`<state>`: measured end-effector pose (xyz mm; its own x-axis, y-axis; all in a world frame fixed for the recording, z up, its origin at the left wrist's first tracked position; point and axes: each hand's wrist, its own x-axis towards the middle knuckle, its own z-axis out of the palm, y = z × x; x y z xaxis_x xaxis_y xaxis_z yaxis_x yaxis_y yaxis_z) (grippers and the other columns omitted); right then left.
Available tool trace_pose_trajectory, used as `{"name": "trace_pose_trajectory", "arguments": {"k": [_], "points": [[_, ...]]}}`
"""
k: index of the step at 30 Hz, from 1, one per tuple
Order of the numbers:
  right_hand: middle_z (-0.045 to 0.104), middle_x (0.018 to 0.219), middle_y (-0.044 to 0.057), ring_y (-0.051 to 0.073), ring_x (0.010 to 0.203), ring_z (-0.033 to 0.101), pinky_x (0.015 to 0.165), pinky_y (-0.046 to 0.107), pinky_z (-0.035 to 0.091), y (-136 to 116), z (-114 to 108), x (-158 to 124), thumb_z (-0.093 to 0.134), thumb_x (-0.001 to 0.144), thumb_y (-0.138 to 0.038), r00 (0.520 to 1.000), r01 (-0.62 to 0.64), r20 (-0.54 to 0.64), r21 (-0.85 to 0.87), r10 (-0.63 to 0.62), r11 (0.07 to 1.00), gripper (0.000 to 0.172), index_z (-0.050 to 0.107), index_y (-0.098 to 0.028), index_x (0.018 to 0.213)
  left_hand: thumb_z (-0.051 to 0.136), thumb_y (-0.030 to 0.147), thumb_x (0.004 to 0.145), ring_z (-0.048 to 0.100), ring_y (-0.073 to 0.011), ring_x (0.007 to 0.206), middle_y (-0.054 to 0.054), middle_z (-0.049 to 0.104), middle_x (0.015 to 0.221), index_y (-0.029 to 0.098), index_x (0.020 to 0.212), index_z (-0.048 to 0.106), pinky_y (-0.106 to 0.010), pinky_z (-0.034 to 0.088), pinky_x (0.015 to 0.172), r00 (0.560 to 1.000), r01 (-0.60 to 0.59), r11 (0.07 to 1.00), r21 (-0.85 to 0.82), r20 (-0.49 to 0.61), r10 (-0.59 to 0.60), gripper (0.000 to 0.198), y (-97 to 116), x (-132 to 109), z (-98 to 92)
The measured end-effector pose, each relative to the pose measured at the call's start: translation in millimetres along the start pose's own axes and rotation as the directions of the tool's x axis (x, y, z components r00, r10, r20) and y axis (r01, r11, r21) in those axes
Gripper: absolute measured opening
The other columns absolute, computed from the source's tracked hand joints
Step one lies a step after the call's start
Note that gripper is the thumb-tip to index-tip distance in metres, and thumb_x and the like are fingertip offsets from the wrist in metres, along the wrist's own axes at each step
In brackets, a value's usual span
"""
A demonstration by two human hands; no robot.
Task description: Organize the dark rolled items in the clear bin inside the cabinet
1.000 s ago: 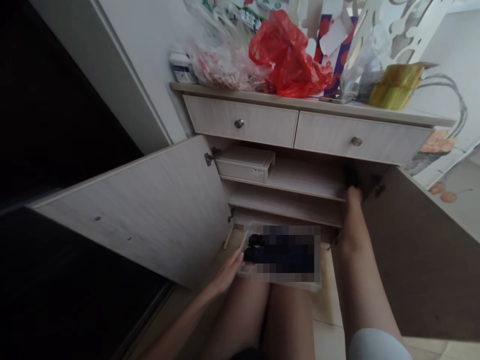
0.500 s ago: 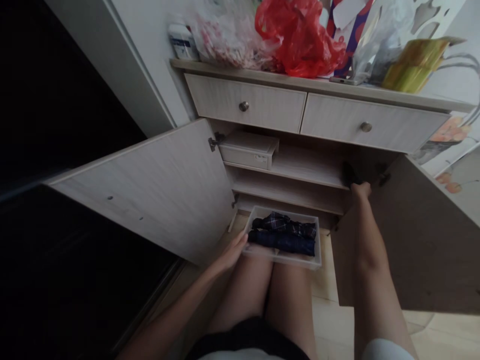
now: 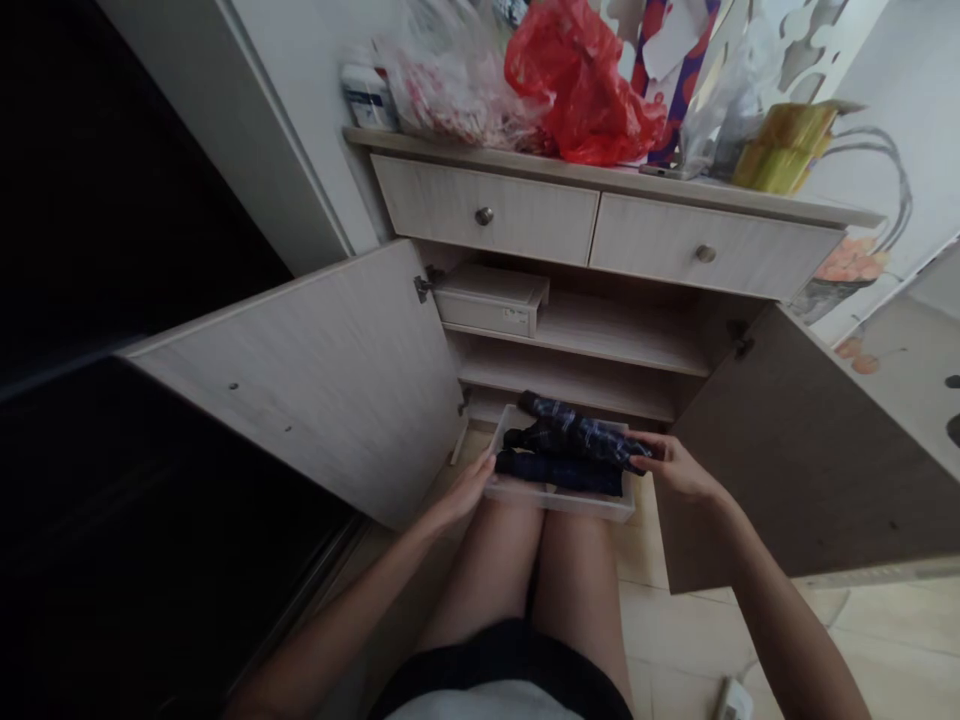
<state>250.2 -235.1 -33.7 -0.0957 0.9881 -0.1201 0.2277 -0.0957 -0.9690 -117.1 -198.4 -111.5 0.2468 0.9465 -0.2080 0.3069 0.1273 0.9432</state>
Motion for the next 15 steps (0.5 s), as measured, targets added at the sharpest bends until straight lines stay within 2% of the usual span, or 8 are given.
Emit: {"name": "trace_pose_trajectory", "arguments": {"k": [3, 5, 8, 15], "points": [[0.073, 0.102, 0.008, 0.019, 0.087, 0.065, 0.08, 0.031, 0.053, -6, 12, -7, 0.083, 0.063, -0.046, 0.978, -0.032, 0.203, -0.043, 0.04, 0.999, 0.063, 0.072, -0.016, 0.118, 0.036, 0.063, 0.092, 0.032, -0.027, 0.148, -0.008, 0.044, 0.154, 0.019, 0.147, 0.048, -0.041, 0.028, 0.12, 0.995, -0.095, 0.995, 0.01, -0.019, 0.095, 0.072, -1, 0, 0.5], [0.073, 0.099, 0.006, 0.016, 0.082, 0.064, 0.077, 0.029, 0.052, -8, 17, -6, 0.082, 0.065, -0.044, 0.959, -0.046, 0.277, -0.065, 0.062, 0.997, 0.063, 0.071, -0.015, 0.12, 0.035, 0.06, 0.093, 0.031, -0.0266, 0.148, -0.007, 0.048, 0.152, 0.02, 0.145, 0.05, -0.042, 0.024, 0.122, 0.987, -0.162, 0.987, 0.009, -0.02, 0.162, 0.068, -2, -1, 0.9], [0.072, 0.097, 0.005, 0.014, 0.079, 0.062, 0.075, 0.026, 0.051, -9, 17, -4, 0.082, 0.066, -0.039, 0.947, -0.042, 0.313, -0.086, 0.067, 0.995, 0.06, 0.071, -0.014, 0.12, 0.032, 0.059, 0.093, 0.034, -0.0256, 0.147, -0.007, 0.048, 0.152, 0.018, 0.145, 0.05, -0.042, 0.022, 0.123, 0.983, -0.18, 0.984, -0.007, -0.021, 0.18, 0.069, -3, -1, 1.8], [0.07, 0.083, 0.002, 0.012, 0.064, 0.056, 0.062, 0.024, 0.048, -1, 18, -1, 0.073, 0.073, -0.037, 0.93, 0.028, 0.361, -0.237, 0.062, 0.971, 0.052, 0.072, -0.014, 0.12, 0.023, 0.066, 0.093, 0.03, -0.0234, 0.149, -0.011, 0.043, 0.155, 0.012, 0.148, 0.044, -0.037, 0.02, 0.123, 0.992, -0.114, 0.993, 0.029, -0.051, 0.115, 0.08, -14, 2, 4.0]]}}
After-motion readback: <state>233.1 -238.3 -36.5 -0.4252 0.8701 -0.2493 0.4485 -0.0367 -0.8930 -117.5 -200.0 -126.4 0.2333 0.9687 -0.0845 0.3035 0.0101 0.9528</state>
